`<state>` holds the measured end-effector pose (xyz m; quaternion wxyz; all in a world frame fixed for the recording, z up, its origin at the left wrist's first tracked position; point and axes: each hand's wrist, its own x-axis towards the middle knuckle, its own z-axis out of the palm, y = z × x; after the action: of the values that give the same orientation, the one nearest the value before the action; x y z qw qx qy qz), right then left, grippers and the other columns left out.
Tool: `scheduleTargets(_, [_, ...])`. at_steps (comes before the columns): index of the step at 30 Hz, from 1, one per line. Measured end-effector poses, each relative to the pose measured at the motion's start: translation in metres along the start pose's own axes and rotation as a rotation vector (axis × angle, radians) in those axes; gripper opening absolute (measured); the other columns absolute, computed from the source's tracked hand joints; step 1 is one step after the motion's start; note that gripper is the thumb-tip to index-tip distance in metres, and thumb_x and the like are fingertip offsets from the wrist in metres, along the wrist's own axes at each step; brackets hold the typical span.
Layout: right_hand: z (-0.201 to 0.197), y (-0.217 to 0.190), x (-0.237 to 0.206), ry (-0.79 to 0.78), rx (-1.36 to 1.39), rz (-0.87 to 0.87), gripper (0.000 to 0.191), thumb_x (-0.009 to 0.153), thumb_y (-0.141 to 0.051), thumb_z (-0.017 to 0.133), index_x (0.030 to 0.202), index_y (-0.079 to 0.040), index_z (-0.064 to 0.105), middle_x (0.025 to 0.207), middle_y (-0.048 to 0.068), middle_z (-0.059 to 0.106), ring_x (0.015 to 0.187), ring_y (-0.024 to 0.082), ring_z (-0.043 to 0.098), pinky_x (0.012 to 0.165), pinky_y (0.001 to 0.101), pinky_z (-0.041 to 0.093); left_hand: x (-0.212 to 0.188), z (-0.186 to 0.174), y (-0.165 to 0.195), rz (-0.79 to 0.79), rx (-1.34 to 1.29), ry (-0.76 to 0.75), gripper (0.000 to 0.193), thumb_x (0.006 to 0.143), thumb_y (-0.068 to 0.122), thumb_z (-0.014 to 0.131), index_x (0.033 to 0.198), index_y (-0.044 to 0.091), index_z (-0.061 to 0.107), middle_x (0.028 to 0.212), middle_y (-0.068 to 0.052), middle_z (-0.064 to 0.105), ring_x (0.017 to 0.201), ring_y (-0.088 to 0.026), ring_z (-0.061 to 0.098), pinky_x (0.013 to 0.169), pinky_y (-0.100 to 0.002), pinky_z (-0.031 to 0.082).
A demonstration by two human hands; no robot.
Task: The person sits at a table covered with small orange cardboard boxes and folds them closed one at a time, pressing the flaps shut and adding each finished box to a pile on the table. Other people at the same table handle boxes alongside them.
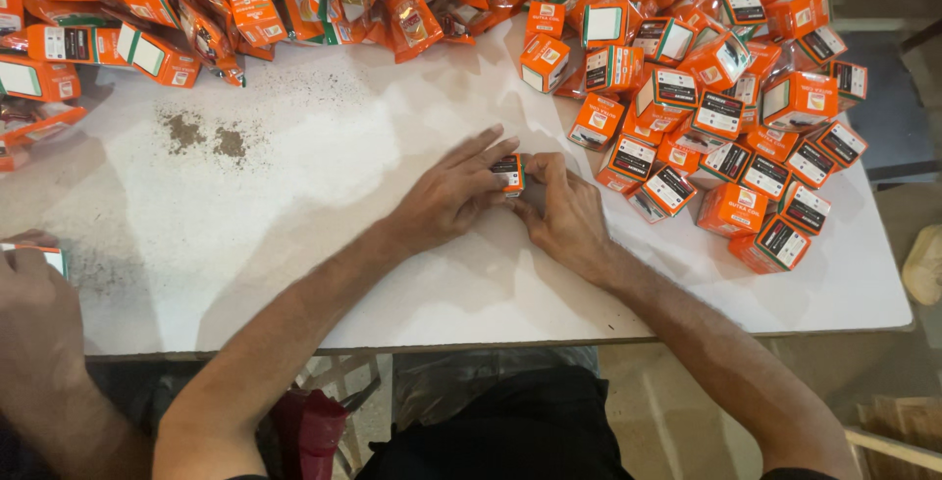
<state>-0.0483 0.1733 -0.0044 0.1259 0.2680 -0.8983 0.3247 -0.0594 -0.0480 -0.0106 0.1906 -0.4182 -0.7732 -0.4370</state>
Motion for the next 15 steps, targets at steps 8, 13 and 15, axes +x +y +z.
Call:
scheduleTargets(8, [0.0, -0.005, 0.002, 0.02, -0.013, -0.014, 0.059, 0.085, -0.014, 0.082, 0.129, -0.002, 0.045, 0.113, 0.021, 0.071, 0.101, 0.041, 0.071, 0.079, 0.0491, 0.057, -0.006, 0.003, 0.012, 0.126, 0.355, -0.111, 0.014, 0.101, -0.001, 0.067, 0.108, -0.002, 0.054, 0.166, -0.024, 0.036, 0.16, -0.04, 0.028, 0.135, -0.053, 0.026])
scheduleTargets(13, [-0.002, -0.01, 0.007, -0.015, -0.072, -0.103, 0.063, 0.08, -0.014, 0.084, 0.131, -0.004, 0.048, 0.108, 0.02, 0.07, 0.1, 0.042, 0.069, 0.082, 0.0503, 0.055, -0.018, 0.007, 0.012, -0.025, 0.337, -0.191, 0.034, 0.089, 0.01, 0.07, 0.117, 0.0, 0.054, 0.164, -0.028, 0.026, 0.155, -0.046, 0.018, 0.125, -0.063, 0.014])
scheduleTargets(15, [-0.009, -0.008, 0.014, 0.022, -0.155, -0.207, 0.064, 0.079, -0.015, 0.084, 0.13, -0.006, 0.048, 0.111, 0.02, 0.07, 0.103, 0.04, 0.067, 0.086, 0.05, 0.054, -0.017, -0.002, 0.001, -0.032, 0.275, -0.154, 0.044, 0.09, 0.017, 0.074, 0.124, 0.001, 0.052, 0.163, -0.027, 0.027, 0.153, -0.046, 0.018, 0.122, -0.065, 0.012])
